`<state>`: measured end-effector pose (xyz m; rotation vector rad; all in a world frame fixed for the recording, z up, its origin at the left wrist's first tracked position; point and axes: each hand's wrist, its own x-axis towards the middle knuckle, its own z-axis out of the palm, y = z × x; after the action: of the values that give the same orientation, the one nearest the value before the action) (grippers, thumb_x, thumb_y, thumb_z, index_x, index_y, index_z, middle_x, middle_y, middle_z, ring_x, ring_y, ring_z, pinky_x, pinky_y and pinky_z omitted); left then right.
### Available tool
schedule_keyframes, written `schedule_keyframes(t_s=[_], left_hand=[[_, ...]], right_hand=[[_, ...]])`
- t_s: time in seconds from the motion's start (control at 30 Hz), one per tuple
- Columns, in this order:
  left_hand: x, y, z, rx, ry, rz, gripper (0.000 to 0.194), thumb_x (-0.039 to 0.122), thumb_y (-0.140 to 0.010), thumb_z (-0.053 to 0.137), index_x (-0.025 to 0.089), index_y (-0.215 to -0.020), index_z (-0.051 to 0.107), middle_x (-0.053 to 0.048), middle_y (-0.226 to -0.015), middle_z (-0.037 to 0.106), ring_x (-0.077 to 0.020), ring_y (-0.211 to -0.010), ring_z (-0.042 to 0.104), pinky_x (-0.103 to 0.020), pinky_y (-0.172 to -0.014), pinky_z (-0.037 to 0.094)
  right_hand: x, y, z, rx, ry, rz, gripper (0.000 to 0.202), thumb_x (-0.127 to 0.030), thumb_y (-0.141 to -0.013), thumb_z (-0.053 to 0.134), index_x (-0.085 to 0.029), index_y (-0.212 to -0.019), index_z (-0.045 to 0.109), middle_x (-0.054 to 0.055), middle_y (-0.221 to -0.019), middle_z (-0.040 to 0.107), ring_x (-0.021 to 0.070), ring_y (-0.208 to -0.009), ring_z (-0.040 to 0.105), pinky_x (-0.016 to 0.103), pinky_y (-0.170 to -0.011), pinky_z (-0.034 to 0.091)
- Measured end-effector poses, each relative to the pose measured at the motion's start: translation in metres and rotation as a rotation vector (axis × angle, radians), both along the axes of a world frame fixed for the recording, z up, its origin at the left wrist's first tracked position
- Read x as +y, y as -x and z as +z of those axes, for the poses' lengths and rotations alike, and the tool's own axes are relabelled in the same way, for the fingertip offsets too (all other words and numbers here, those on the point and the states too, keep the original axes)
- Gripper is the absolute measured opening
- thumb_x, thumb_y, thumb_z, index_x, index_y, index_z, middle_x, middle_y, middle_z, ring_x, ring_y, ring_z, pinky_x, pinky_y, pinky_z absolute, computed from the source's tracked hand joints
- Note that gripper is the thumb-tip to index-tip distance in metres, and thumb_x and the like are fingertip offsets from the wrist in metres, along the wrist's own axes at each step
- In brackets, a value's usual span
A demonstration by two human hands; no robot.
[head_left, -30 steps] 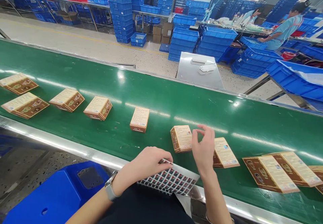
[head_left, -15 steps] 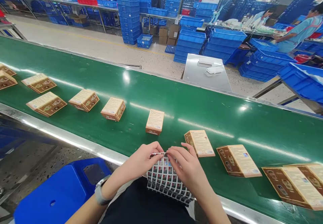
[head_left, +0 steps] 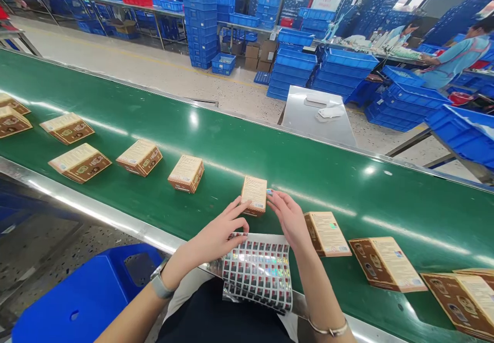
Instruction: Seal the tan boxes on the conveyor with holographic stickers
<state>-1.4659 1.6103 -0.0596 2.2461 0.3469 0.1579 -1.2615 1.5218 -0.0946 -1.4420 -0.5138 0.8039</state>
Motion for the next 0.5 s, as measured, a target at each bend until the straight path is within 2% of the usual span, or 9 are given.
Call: schedule_keyframes(t_s=[0.13, 0.3, 0.5], left_hand=[[-0.004, -0.008, -0.011, 0.006, -0.010, -0.070, 0.006, 0.015, -0.095, 0.055, 0.020, -0.094, 0.060, -0.006, -0.166, 0.018, -0.0252, -0.154, 0.008, -0.046, -0.120, 0.031], [-0.011, -0.013, -0.009, -0.018, -0.026, -0.083, 0.006, 0.015, -0.093, 0.058, 0.019, -0.094, 0.062, -0.007, -0.165, 0.022, -0.0247, -0.154, 0.010, -0.046, -0.121, 0.031], [-0.015, -0.027, -0.009, -0.028, -0.029, -0.123, 0.008, 0.014, -0.093, 0.057, 0.019, -0.091, 0.063, -0.007, -0.164, 0.024, -0.0249, -0.154, 0.012, -0.046, -0.121, 0.030]], right_hand=[[0.020, -0.002, -0.012, -0.036, 0.044, -0.066, 0.044, -0.055, -0.078, 0.069, -0.017, -0.099, 0.068, 0.011, -0.109, 0.073, 0.0265, -0.102, 0.068, 0.041, -0.088, 0.054], [0.017, 0.000, -0.010, -0.147, 0.129, -0.127, 0.045, -0.058, -0.078, 0.066, -0.016, -0.096, 0.067, 0.013, -0.106, 0.073, 0.0262, -0.093, 0.068, 0.038, -0.078, 0.054], [0.012, -0.006, -0.014, -0.385, 0.200, -0.223, 0.038, -0.055, -0.080, 0.062, -0.018, -0.089, 0.062, 0.015, -0.116, 0.067, 0.0250, -0.095, 0.066, 0.040, -0.083, 0.052]])
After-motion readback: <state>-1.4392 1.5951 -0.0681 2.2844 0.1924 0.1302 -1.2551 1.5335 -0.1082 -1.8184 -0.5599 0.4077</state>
